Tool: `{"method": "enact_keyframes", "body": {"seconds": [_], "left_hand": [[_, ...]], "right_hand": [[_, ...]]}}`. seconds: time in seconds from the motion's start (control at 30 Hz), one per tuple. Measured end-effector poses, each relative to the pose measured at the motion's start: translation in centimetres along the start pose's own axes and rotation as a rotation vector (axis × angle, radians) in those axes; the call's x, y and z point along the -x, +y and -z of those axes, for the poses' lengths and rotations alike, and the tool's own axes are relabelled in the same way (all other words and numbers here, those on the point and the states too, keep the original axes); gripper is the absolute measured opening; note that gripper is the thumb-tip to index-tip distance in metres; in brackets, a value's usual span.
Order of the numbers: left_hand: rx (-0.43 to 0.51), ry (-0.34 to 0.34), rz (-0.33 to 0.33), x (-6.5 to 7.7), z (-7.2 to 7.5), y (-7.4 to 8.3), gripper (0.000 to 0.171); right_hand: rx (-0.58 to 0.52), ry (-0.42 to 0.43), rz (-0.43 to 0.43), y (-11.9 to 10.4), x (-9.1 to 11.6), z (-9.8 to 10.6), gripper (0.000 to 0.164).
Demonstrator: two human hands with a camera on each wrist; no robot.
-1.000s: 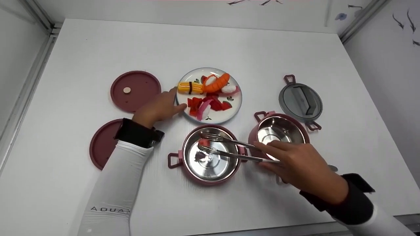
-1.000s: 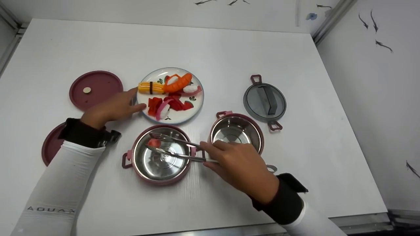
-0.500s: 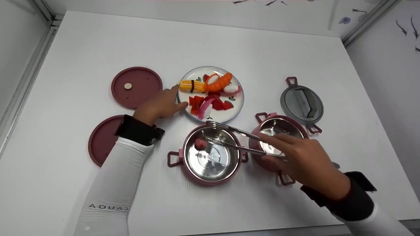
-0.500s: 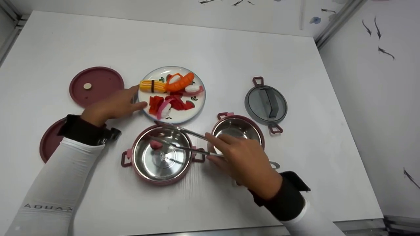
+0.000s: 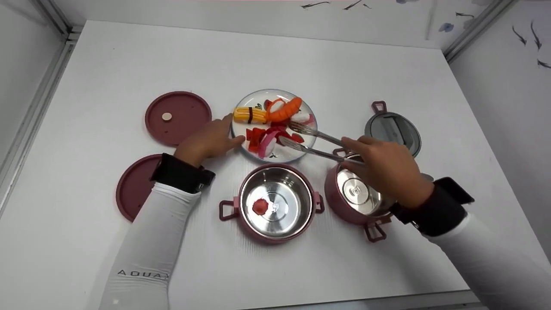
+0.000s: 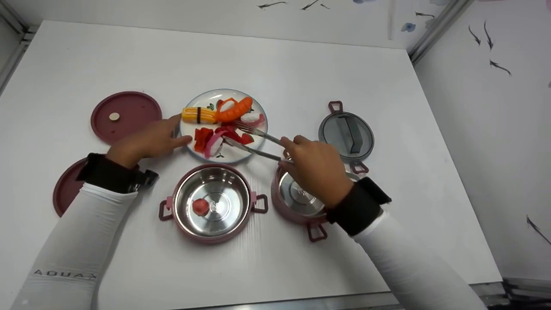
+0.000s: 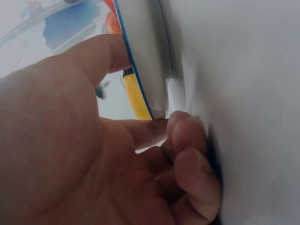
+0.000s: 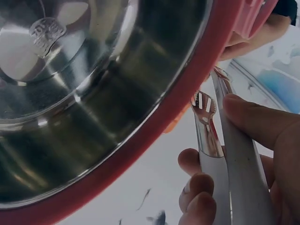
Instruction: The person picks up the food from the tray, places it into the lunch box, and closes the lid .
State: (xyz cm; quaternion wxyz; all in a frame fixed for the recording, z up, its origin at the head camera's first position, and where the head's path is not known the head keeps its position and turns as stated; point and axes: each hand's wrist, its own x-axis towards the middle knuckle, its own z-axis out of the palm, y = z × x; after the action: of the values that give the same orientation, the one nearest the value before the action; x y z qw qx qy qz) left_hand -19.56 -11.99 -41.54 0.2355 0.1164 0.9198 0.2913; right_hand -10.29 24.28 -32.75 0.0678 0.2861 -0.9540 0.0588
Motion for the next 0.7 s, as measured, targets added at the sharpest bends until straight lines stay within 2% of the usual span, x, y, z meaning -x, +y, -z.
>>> {"method": "enact_keyframes", "body": {"seconds": [0.1,0.23,0.43,0.7], "left_hand": [[0.008,-0.011,0.006,0.0,-0.2,-0.1,0.082],[0.007,0.002,0.006,-0.1,0.0,0.1,0.082],[0.017,-0.019,0.033,0.1,-0.2,0.0,0.084],[-0.003,-0.005,0.034,-0.2,-0.2,-0.1,0.083]], "right_hand": [[-0.001,-0.076,-0.016,0.1,-0.7,-0.3,0.043],[-0.007,-0.124,-0.043,0.1,-1.5,-0.4,0.042],[-0.014,-0.146,-0.033,-0.1,-2.1,-1.0,0.039],[-0.028,-0.107,-0.017,-0.1,-1.7,-1.2,0.036]]}}
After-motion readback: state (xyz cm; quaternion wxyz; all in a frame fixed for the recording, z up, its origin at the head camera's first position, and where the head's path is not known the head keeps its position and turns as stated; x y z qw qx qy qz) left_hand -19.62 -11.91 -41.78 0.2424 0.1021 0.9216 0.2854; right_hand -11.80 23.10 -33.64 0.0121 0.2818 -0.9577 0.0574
